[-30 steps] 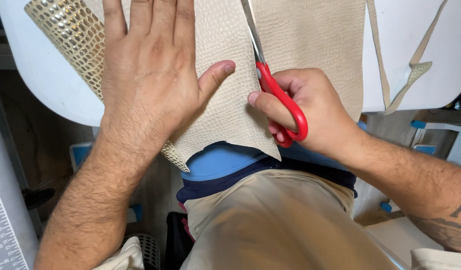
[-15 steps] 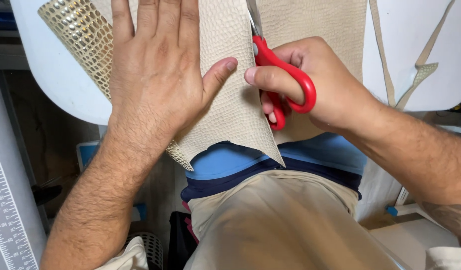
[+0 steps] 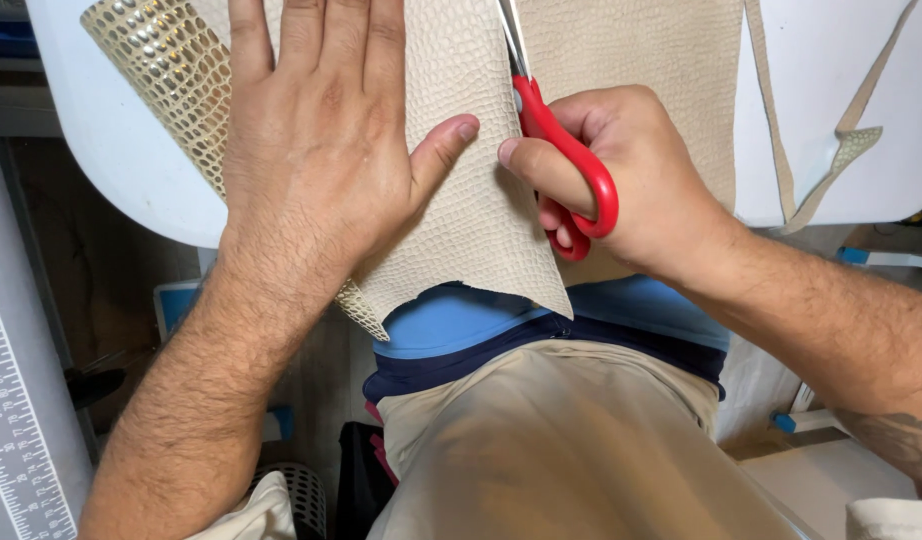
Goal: Tracing a template onto leather and cutting it out with scissors
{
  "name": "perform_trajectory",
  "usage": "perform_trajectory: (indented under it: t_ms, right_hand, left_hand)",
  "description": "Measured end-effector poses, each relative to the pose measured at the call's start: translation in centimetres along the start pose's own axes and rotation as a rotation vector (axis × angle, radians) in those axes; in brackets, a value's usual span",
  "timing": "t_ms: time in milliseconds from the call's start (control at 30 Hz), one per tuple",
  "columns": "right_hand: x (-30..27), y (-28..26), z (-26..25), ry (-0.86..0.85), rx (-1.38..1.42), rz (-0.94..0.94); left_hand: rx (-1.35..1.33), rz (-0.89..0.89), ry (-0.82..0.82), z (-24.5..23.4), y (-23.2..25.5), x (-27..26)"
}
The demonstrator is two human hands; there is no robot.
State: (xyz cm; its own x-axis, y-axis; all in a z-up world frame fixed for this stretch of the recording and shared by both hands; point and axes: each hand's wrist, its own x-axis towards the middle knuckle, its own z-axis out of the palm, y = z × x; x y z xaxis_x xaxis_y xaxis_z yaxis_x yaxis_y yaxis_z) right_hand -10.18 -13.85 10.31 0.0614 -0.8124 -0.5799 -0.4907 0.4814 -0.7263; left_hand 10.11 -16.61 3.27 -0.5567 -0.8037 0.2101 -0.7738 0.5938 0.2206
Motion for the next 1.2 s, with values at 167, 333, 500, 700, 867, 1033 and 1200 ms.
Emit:
perform_trajectory:
  t_ms: [167, 333, 500, 700, 867, 1033, 1200]
  right_hand:
    - [0.0, 0.1, -0.4, -0.036, -0.019, -0.078]
    - [0.7, -0.8, -1.6, -0.166, 0.157, 0.003]
    - [1.8, -2.2, -1.4, -0.146, 0.095, -0.003]
    - [1.9, -2.3, -0.7, -0.071, 0.042, -0.003]
    - [1.5, -1.4, -0.4, -0.027, -0.038, -0.108]
    - [1.7, -2.1, -0.5, -0.090, 0.060, -0.023]
    - [2.7, -3.0, -1.3, -0.148, 0.070, -0.041]
  left_hand:
    - [0.005, -0.008, -0.005, -0.4, 0.2, 0.3]
    - [-0.102, -0.012, -0.024, -0.7, 0.2, 0.3]
    - [0.011, -0.023, -0.020, -0.5, 0.2, 0.2]
    - [-0.003, 0.000, 0.007, -0.2, 0.0, 0.0]
    - [0.021, -0.001, -0.008, -0.4, 0.2, 0.2]
    - [-0.046, 0.007, 0.026, -0.2, 0.1, 0.0]
    - [0.010, -0.005, 0.001, -0.7, 0.4, 0.1]
